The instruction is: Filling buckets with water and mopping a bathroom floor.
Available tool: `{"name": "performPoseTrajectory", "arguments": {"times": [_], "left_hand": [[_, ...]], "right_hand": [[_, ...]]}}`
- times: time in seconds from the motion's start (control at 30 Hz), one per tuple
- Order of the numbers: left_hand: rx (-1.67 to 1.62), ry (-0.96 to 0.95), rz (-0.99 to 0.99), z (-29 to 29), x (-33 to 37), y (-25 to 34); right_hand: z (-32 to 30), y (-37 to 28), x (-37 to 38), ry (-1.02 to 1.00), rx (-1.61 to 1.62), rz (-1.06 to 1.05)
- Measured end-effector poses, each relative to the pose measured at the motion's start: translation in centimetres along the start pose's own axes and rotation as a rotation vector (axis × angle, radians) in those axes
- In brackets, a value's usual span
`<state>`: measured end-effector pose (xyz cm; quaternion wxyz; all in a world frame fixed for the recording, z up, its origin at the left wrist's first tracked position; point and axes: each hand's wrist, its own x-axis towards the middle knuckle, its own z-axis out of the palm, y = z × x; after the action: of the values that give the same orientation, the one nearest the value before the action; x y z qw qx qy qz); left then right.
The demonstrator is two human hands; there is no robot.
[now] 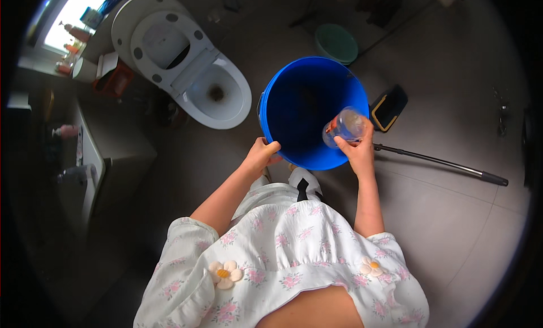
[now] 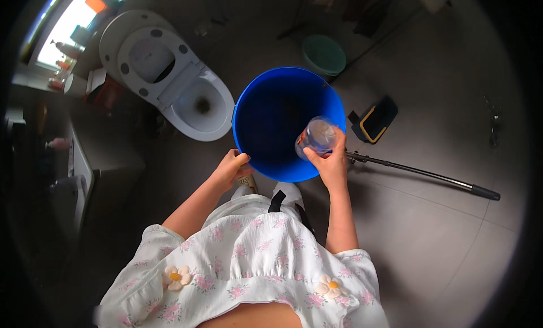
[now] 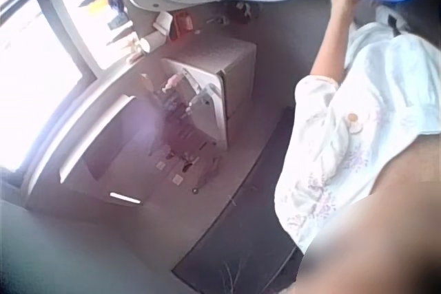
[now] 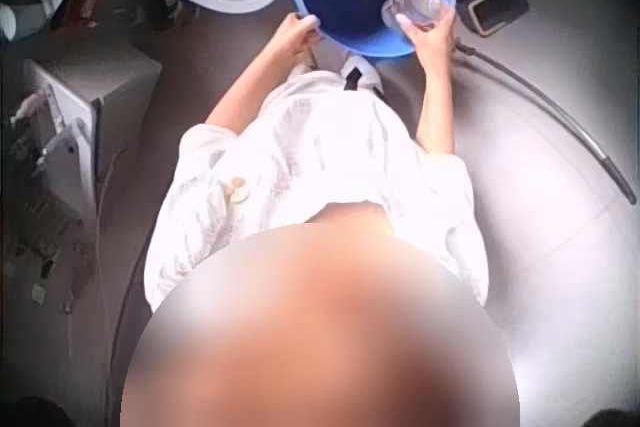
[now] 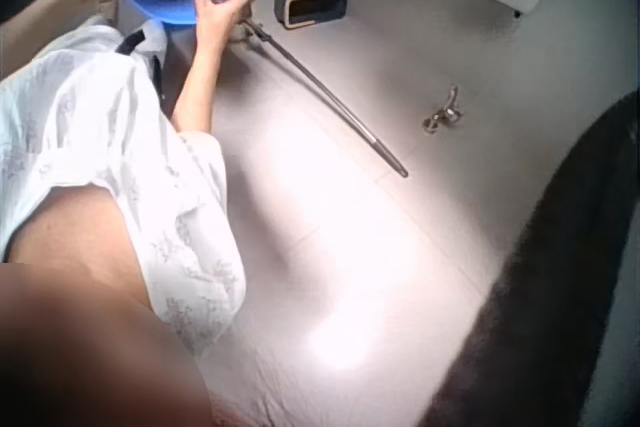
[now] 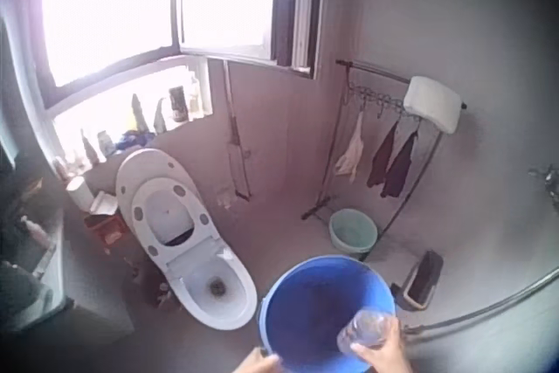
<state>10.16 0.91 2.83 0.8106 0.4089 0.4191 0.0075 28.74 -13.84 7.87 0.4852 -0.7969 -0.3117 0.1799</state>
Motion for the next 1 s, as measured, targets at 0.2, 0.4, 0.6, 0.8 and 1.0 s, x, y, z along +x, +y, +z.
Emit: {"name": "performPoseTrajectory", "arguments": {"times": [0.2,0.4,0.6,0.8,1.0], "left_hand": [[0.042,-0.074,-0.057,6.9,3.7,1.9],[0.058,-0.173,-0.113,14.7,8.0,3.9],[0.1,-0.251,-0.113,22.4,12.6,5.8],[0.094,-0.25,-0.162,28.7,18.2,8.3],[-0.028,-0.245,-0.248,37.7,25.7,10.6]], "right_hand": [[-3.8,2.6,1.6,-0.192,-0.284,0.172],[-9.2,8.2,5.4,-0.316,-0.384,0.137],[-19.2,8.8,8.1,0.048,-0.169,0.053],[-31.7,5.5,12.4,0.498,-0.188,-0.11],[-43.7,1.6,20.5,0.814,-0.534,-0.171]]}}
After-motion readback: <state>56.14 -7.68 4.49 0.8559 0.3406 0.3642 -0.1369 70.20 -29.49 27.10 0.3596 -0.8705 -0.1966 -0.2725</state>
